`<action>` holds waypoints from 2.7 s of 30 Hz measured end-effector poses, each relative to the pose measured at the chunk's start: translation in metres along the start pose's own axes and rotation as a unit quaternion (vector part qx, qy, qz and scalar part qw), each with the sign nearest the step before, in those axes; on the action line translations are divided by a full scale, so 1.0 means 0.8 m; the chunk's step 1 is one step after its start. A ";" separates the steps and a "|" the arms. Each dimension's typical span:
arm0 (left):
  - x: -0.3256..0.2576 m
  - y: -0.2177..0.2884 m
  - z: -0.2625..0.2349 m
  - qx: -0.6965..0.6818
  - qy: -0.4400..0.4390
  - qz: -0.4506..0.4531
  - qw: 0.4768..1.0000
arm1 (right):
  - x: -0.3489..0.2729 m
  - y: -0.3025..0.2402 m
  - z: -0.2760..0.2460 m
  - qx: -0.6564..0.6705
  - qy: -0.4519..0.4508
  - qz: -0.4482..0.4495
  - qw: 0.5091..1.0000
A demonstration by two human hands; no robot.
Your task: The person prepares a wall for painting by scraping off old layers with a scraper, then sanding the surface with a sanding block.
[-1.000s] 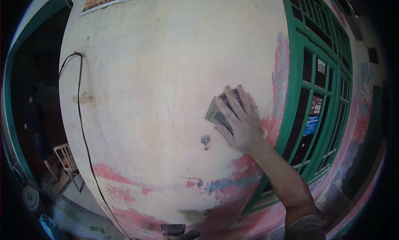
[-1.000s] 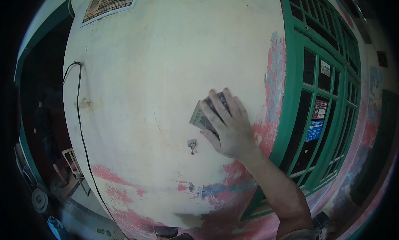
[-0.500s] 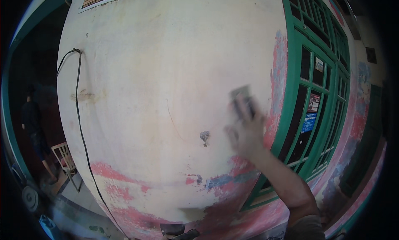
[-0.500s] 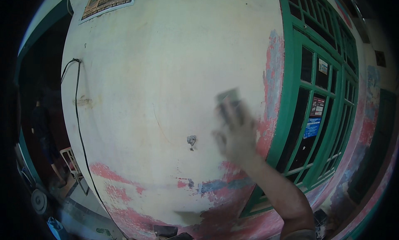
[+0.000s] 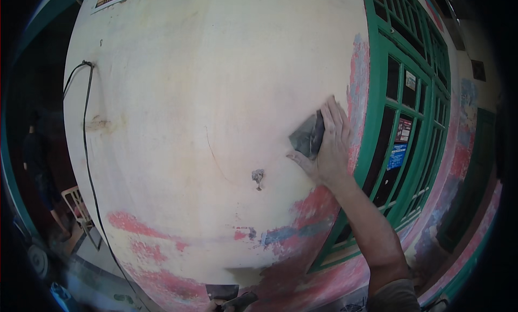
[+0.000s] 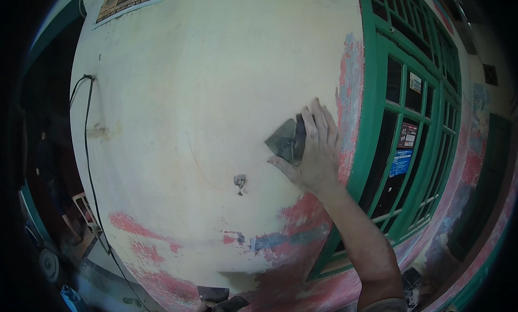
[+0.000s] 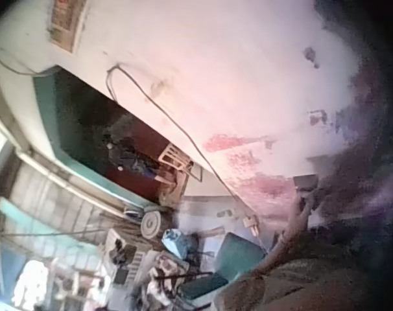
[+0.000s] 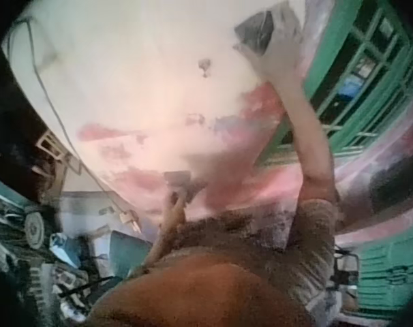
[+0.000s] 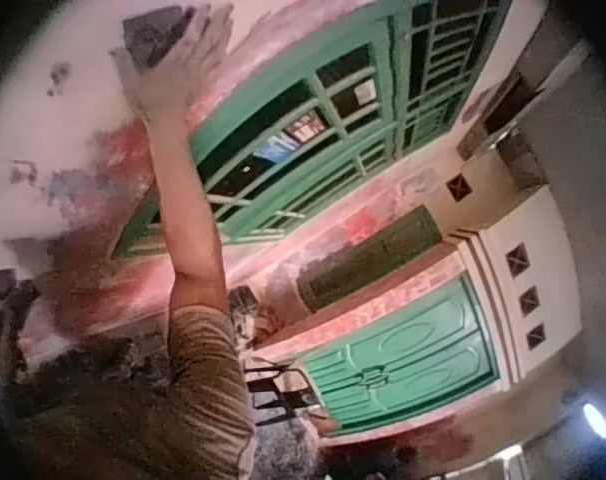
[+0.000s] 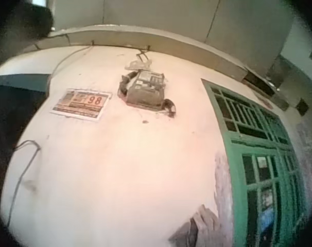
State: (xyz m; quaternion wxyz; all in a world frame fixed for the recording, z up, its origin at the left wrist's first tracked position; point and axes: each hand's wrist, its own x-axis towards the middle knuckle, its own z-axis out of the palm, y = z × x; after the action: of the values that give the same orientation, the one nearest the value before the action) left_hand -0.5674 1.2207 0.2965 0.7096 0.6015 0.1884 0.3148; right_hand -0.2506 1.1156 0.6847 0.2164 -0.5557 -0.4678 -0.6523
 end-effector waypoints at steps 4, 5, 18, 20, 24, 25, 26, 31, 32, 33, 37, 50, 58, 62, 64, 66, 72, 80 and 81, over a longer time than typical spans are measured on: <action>0.007 0.017 0.019 -0.018 -0.018 0.039 0.999 | -0.042 -0.013 0.002 0.024 0.004 0.051 0.998; 0.009 0.024 0.023 -0.043 -0.026 -0.017 0.999 | -0.053 -0.019 0.001 0.057 0.032 0.047 0.997; 0.028 0.063 0.067 -0.206 -0.051 -0.054 0.976 | -0.266 -0.286 -0.102 0.428 -0.186 0.388 0.795; 0.024 0.055 0.071 -0.228 -0.060 -0.078 0.969 | -0.280 -0.299 -0.106 0.415 -0.231 0.414 0.777; 0.025 0.040 0.071 -0.306 -0.083 -0.119 0.941 | -0.298 -0.301 -0.122 0.409 -0.283 0.320 0.807; 0.024 0.037 0.070 -0.305 -0.083 -0.125 0.940 | -0.302 -0.299 -0.126 0.404 -0.294 0.325 0.803; 0.024 0.035 0.068 -0.281 -0.086 -0.131 0.947 | -0.305 -0.297 -0.130 0.408 -0.314 0.315 0.798; 0.020 0.039 0.065 -0.223 -0.094 -0.174 0.955 | -0.313 -0.291 -0.145 0.422 -0.353 0.319 0.771; 0.018 0.041 0.066 -0.281 -0.085 -0.181 0.939 | -0.313 -0.291 -0.148 0.419 -0.349 0.312 0.778; 0.016 0.041 0.066 -0.354 -0.080 -0.180 0.914 | -0.313 -0.291 -0.151 0.421 -0.327 0.303 0.790; 0.010 0.039 0.068 -0.222 -0.098 -0.132 0.961 | -0.305 -0.289 -0.163 0.432 -0.328 0.291 0.788; 0.012 0.034 0.080 -0.216 -0.119 -0.120 0.962 | -0.312 -0.291 -0.188 0.323 -0.378 0.329 0.802; 0.007 0.039 0.074 -0.219 -0.137 -0.138 0.956 | -0.321 -0.300 -0.187 0.303 -0.247 0.437 0.810; 0.008 0.037 0.071 -0.212 -0.134 -0.135 0.958 | -0.324 -0.302 -0.184 0.376 -0.213 0.619 0.656; 0.009 0.034 0.069 -0.205 -0.137 -0.140 0.959 | -0.327 -0.302 -0.184 0.371 -0.196 0.643 0.641; 0.010 0.030 0.066 -0.175 -0.162 -0.149 0.960 | -0.328 -0.302 -0.183 0.325 -0.205 0.622 0.682; 0.011 0.033 0.062 -0.121 -0.203 -0.149 0.960 | -0.323 -0.297 -0.176 0.328 -0.220 0.517 0.759; 0.005 0.036 0.064 -0.130 -0.178 -0.150 0.964 | -0.305 -0.298 -0.172 0.347 -0.266 0.597 0.673; 0.005 0.036 0.064 -0.129 -0.180 -0.161 0.962 | -0.303 -0.298 -0.172 0.330 -0.274 0.553 0.715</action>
State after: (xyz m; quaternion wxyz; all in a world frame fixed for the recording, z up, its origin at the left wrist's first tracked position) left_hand -0.5374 1.1878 0.3352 0.8445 0.5138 0.1095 0.1046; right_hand -0.4436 1.0528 0.3795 0.5705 -0.7627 -0.3019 -0.0400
